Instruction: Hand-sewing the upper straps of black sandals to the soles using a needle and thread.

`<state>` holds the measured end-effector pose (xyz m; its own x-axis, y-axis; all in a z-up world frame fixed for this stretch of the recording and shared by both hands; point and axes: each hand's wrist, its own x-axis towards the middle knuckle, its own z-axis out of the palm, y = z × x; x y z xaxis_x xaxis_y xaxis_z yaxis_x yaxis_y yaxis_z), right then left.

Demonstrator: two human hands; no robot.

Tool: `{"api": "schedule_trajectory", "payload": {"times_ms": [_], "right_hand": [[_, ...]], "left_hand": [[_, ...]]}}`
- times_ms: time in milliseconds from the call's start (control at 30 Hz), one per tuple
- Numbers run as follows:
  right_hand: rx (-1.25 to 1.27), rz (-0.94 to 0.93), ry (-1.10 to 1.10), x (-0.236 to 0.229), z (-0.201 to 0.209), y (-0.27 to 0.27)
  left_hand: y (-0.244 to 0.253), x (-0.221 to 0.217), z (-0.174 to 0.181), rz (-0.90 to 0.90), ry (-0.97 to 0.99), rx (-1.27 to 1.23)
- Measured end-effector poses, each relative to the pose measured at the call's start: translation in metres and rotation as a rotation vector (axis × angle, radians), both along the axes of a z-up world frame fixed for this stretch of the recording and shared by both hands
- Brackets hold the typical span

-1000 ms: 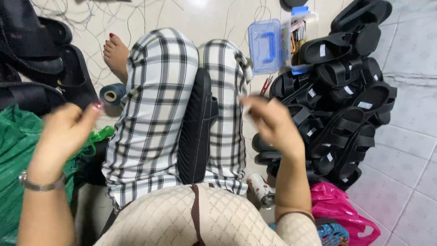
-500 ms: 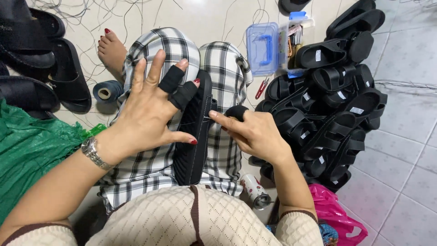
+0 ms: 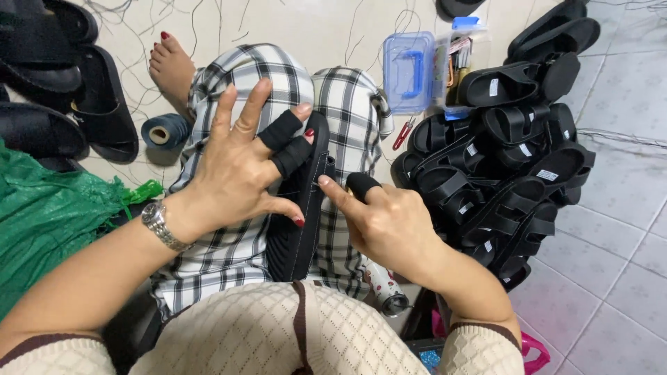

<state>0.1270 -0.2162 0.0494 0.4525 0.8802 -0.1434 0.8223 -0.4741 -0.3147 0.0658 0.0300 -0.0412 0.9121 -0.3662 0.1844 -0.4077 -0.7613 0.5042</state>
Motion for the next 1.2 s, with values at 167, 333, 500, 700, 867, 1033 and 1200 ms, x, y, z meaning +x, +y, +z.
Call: {"api": "schedule_trajectory", "payload": {"times_ms": [167,333,500,700,867,1033,1200], "right_hand": [[0.020,0.007,-0.041,0.000,-0.007,0.009],[0.235,-0.135,-0.136,-0.015,-0.020,-0.001],[0.110,-0.172,-0.225,-0.027,-0.011,0.010],[0.214,-0.111,-0.153,-0.021,-0.033,0.001],[0.276,-0.108,-0.122,-0.019,-0.036,-0.002],[0.201,-0.081,-0.284,-0.023,-0.031,-0.004],[0.270,-0.059,-0.161,-0.016,-0.033,-0.004]], "left_hand": [[0.002,0.003,-0.002,-0.008,-0.005,-0.083],[-0.009,-0.025,-0.013,0.143,-0.099,-0.140],[-0.005,-0.067,0.024,0.219,0.363,-0.990],[-0.023,-0.062,0.013,0.332,0.675,-1.355],[-0.047,-0.065,0.018,0.554,0.625,-0.987],[-0.056,-0.067,0.018,0.626,0.508,-0.754],[-0.050,-0.066,0.027,0.646,0.503,-0.994]]}}
